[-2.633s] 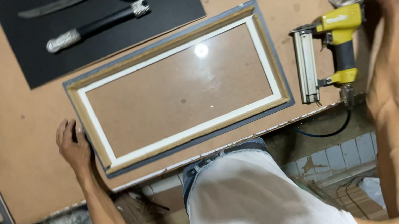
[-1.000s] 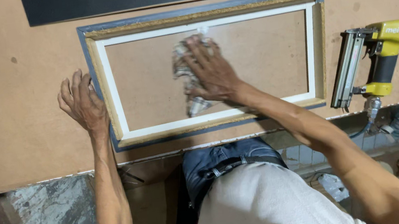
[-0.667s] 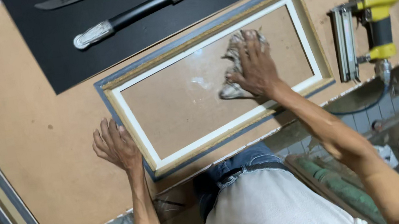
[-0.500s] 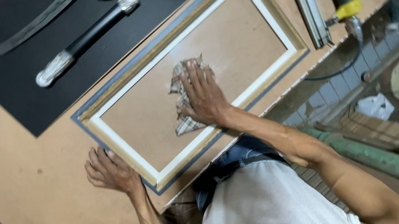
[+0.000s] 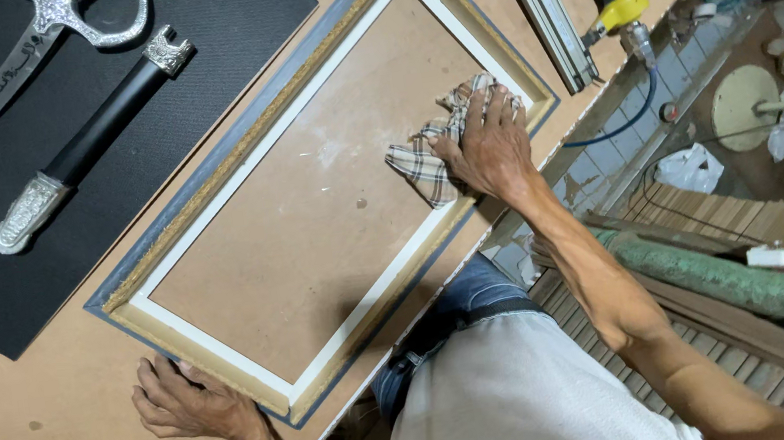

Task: The person assembles a display frame by attaching a grey border to a board using a pneumatic nail gun, then places a decorative frame with glass over it. They wipe the glass with a cloth, position a decorative sword on a black backing board, and repeat the border attachment process.

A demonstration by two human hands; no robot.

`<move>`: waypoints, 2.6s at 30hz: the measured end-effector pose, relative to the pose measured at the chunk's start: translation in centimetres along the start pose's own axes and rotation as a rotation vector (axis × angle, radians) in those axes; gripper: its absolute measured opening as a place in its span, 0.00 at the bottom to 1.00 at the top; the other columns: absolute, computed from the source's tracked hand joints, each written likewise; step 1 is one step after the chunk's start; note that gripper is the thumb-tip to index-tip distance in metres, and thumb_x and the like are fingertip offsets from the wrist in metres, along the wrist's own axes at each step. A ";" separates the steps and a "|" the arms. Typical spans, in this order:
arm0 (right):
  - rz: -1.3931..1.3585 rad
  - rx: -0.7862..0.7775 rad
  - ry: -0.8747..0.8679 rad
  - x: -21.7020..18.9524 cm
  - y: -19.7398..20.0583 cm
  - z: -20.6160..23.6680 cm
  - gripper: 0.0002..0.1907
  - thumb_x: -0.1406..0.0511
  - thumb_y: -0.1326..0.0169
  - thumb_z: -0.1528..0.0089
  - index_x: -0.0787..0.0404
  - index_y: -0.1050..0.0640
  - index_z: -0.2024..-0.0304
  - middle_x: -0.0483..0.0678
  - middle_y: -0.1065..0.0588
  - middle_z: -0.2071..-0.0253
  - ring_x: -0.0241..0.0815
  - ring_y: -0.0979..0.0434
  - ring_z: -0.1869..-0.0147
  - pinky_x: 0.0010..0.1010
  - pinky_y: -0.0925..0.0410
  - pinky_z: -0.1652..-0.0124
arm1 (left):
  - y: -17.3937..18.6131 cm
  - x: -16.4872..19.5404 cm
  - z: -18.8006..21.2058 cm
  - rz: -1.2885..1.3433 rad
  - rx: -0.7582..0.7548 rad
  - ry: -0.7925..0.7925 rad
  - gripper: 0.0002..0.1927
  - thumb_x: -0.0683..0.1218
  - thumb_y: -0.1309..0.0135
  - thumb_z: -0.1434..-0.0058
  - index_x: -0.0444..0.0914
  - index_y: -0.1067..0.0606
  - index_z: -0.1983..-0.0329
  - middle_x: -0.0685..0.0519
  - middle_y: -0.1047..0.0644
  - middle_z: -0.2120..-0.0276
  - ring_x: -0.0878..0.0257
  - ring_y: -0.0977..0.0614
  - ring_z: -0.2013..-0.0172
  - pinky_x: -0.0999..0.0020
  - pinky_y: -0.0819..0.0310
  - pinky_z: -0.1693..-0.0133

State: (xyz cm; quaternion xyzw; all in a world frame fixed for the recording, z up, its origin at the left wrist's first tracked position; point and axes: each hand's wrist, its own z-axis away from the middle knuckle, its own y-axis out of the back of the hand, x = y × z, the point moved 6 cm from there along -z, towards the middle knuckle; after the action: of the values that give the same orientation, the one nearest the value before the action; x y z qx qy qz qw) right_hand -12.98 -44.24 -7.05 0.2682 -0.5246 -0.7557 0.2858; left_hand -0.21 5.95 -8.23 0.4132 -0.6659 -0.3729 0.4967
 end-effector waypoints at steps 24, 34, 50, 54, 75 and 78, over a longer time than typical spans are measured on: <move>0.175 -0.064 1.260 -17.1 -2.0 -4.4 0.62 0.29 0.73 0.38 0.74 0.53 0.25 0.68 0.62 0.21 0.61 0.67 0.16 0.58 0.65 0.23 | -1.3 -2.3 -0.5 -0.059 0.003 0.065 0.18 0.49 0.52 0.23 0.38 0.25 0.35 0.48 0.29 0.33 0.43 0.37 0.31 0.40 0.52 0.31; 0.163 -0.129 1.477 -29.0 -7.4 6.7 0.54 0.33 0.71 0.34 0.70 0.49 0.24 0.64 0.57 0.21 0.60 0.59 0.17 0.55 0.61 0.23 | -0.3 -1.6 -1.0 -0.082 0.047 0.058 0.18 0.50 0.47 0.25 0.43 0.24 0.35 0.52 0.29 0.32 0.48 0.36 0.30 0.42 0.52 0.30; 0.348 -0.092 1.406 -25.1 -5.9 -0.4 0.62 0.29 0.71 0.40 0.75 0.52 0.27 0.68 0.60 0.22 0.63 0.63 0.17 0.61 0.63 0.27 | 0.5 -1.2 -1.1 -0.148 0.108 0.064 0.21 0.51 0.41 0.30 0.45 0.25 0.35 0.55 0.31 0.33 0.50 0.38 0.31 0.45 0.51 0.31; 0.149 -0.071 1.678 -34.8 -7.5 5.4 0.56 0.35 0.64 0.35 0.76 0.48 0.25 0.70 0.55 0.22 0.63 0.57 0.17 0.58 0.60 0.23 | 0.8 -1.2 -1.1 -0.134 0.127 0.059 0.20 0.51 0.41 0.29 0.45 0.25 0.35 0.55 0.31 0.34 0.51 0.37 0.32 0.45 0.50 0.31; 0.278 -0.898 1.853 -21.6 -5.0 6.0 0.51 0.66 0.45 0.48 0.49 0.52 0.24 0.54 0.36 0.30 0.53 0.34 0.28 0.45 0.54 0.30 | -1.2 -2.9 -0.4 -0.119 0.132 0.016 0.20 0.51 0.45 0.24 0.45 0.27 0.31 0.56 0.32 0.32 0.52 0.38 0.30 0.46 0.54 0.30; 0.285 -0.781 1.887 -14.2 -1.0 0.0 0.43 0.55 0.48 0.42 0.46 0.47 0.26 0.45 0.38 0.29 0.46 0.40 0.25 0.46 0.55 0.28 | -1.2 -3.2 -0.4 -0.106 0.132 0.047 0.19 0.51 0.45 0.24 0.44 0.26 0.33 0.55 0.31 0.32 0.51 0.38 0.31 0.45 0.53 0.30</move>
State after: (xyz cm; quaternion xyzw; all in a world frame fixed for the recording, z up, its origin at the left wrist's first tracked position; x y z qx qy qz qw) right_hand -3.32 -33.86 -6.51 0.5761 0.1683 -0.3144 0.7355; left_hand 0.95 8.38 -10.31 0.4883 -0.6546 -0.3441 0.4633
